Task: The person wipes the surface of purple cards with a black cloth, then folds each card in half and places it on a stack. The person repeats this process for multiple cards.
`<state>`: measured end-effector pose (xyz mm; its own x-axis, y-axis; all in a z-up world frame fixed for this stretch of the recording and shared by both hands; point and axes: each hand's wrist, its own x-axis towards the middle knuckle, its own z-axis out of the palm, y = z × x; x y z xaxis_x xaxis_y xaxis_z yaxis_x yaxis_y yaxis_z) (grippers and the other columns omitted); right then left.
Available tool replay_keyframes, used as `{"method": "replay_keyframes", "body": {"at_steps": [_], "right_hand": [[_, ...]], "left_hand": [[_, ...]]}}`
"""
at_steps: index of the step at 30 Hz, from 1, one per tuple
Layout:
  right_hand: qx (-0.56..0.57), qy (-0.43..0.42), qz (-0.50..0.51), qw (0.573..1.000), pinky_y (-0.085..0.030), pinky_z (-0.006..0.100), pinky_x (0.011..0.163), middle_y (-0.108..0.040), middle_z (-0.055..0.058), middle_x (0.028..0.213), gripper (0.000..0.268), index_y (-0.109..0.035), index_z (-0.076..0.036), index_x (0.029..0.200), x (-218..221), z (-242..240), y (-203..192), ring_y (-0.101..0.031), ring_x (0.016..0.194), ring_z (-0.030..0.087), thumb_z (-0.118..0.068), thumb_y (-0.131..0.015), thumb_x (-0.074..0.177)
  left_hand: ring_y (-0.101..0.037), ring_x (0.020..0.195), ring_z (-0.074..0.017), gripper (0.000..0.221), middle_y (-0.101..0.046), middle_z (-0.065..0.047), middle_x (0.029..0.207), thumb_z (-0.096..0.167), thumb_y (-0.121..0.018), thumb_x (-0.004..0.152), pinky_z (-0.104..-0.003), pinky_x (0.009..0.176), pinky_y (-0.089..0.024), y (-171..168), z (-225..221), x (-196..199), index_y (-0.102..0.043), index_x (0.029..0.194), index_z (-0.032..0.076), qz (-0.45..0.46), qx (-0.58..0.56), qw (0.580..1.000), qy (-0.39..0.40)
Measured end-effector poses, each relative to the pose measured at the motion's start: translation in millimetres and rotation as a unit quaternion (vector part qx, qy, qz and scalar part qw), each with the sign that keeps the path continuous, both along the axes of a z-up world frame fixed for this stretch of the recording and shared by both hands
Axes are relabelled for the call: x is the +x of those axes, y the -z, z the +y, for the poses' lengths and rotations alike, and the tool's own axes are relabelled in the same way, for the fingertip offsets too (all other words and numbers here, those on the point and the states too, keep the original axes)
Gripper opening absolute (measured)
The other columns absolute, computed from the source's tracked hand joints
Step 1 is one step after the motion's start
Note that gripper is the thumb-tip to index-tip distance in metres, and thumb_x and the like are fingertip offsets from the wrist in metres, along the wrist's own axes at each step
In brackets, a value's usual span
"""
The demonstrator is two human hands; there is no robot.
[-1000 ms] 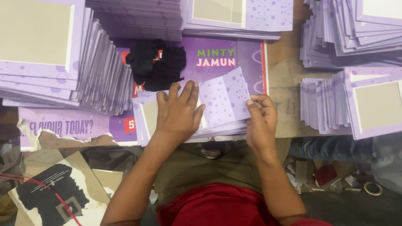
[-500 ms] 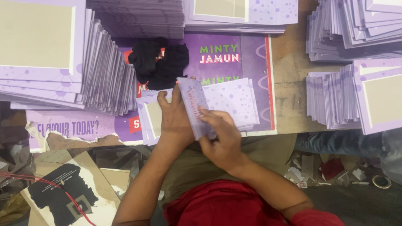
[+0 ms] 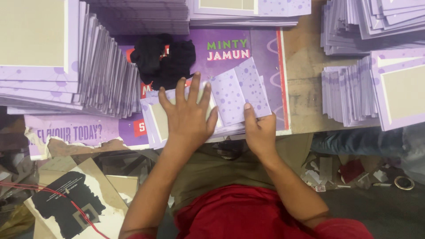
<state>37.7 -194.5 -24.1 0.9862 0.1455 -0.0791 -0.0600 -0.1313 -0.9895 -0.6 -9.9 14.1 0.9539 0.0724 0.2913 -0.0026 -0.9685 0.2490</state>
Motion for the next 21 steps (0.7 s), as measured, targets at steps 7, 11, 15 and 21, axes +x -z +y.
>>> {"method": "replay_keyframes", "body": {"at_steps": [7, 11, 15, 21], "right_hand": [[-0.01, 0.006, 0.011, 1.0, -0.052, 0.026, 0.064, -0.072, 0.006, 0.086, 0.025, -0.07, 0.007, 0.107, 3.1, -1.2, -1.4, -0.064, 0.074, 0.008, -0.013, -0.055, 0.105], [-0.016, 0.024, 0.041, 0.999, -0.046, 0.026, 0.053, -0.069, 0.005, 0.074, 0.026, -0.072, 0.007, 0.099, 2.8, -3.4, -0.5, -0.059, 0.062, 0.007, -0.014, -0.057, 0.104], [-0.026, 0.024, 0.036, 0.999, -0.047, 0.025, 0.054, -0.069, 0.005, 0.074, 0.027, -0.072, 0.007, 0.097, 0.9, -4.2, 2.4, -0.058, 0.062, 0.007, -0.015, -0.058, 0.105], [0.037, 0.022, 0.037, 0.998, -0.051, 0.024, 0.057, -0.071, 0.003, 0.081, 0.024, -0.07, 0.006, 0.102, 1.6, -5.6, 1.7, -0.062, 0.067, 0.005, -0.015, -0.057, 0.104]], "left_hand": [[-0.051, 0.135, -0.0306, 0.009, -0.06, 0.0, 0.146, 0.015, -0.073, 0.09, -0.07, 0.112, -0.026, 4.8, -27.6, -24.6, -0.076, 0.091, 0.007, -0.006, -0.059, 0.996, 0.065], [-0.048, 0.136, -0.0336, 0.018, -0.062, 0.002, 0.142, 0.021, -0.077, 0.088, -0.062, 0.114, -0.028, 8.1, -14.8, -28.0, -0.078, 0.099, 0.007, -0.014, -0.182, 0.975, 0.127], [-0.049, 0.136, -0.0308, 0.018, -0.064, 0.005, 0.139, 0.022, -0.079, 0.086, -0.06, 0.113, -0.029, 4.9, -11.0, -30.3, -0.078, 0.097, 0.008, 0.008, -0.181, 0.97, 0.161], [-0.049, 0.136, -0.031, 0.013, -0.066, 0.005, 0.134, 0.02, -0.08, 0.082, -0.061, 0.112, -0.028, -5.7, -5.8, -24.9, -0.079, 0.089, 0.01, 0.032, -0.194, 0.96, 0.2]]}}
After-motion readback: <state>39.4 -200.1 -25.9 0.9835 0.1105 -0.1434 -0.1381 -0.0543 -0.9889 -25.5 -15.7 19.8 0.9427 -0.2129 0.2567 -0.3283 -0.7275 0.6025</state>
